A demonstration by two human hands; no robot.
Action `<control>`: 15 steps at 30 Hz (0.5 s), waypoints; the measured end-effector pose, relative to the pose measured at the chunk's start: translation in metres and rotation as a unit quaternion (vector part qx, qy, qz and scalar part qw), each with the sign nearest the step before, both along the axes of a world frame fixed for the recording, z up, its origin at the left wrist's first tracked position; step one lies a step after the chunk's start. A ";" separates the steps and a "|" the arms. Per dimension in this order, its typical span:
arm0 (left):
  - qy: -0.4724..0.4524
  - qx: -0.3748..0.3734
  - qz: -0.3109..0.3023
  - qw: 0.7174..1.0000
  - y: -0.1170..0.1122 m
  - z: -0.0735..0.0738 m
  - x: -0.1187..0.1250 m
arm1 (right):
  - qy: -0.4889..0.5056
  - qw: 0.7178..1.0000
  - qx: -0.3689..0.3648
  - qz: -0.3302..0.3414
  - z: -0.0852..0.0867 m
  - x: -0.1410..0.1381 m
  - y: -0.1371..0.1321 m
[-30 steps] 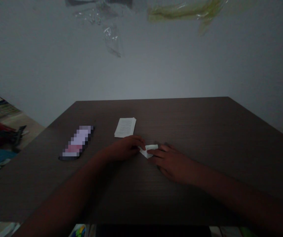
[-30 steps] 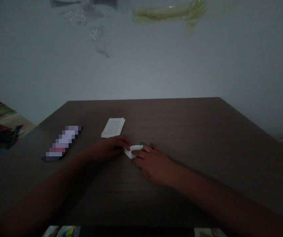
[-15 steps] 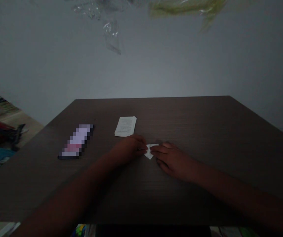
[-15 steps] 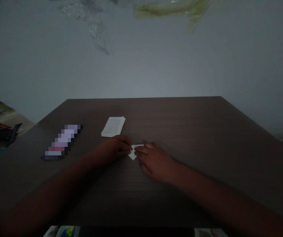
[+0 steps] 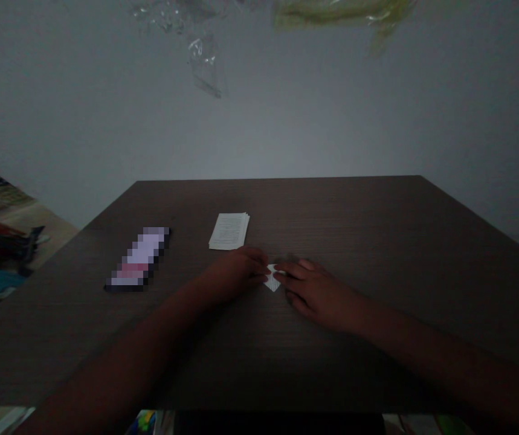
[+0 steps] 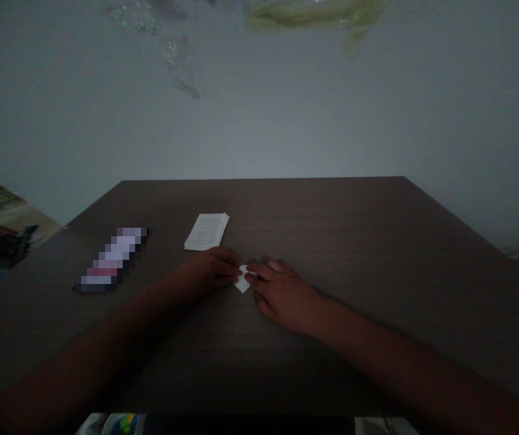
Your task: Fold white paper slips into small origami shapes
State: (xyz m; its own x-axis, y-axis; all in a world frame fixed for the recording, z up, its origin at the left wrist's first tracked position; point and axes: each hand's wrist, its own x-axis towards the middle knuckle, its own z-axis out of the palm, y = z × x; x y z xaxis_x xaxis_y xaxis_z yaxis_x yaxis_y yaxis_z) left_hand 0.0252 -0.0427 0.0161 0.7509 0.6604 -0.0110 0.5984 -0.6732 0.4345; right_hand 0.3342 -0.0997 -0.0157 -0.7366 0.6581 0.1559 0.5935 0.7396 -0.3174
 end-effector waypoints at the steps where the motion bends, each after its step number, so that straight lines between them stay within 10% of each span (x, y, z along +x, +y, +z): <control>1: 0.004 -0.003 0.004 1.000 0.000 0.001 0.001 | -0.003 1.000 0.002 -0.002 0.000 0.000 0.000; 15: 0.025 -0.008 0.013 1.000 -0.005 0.003 0.005 | -0.002 1.000 -0.005 0.018 0.001 0.003 0.004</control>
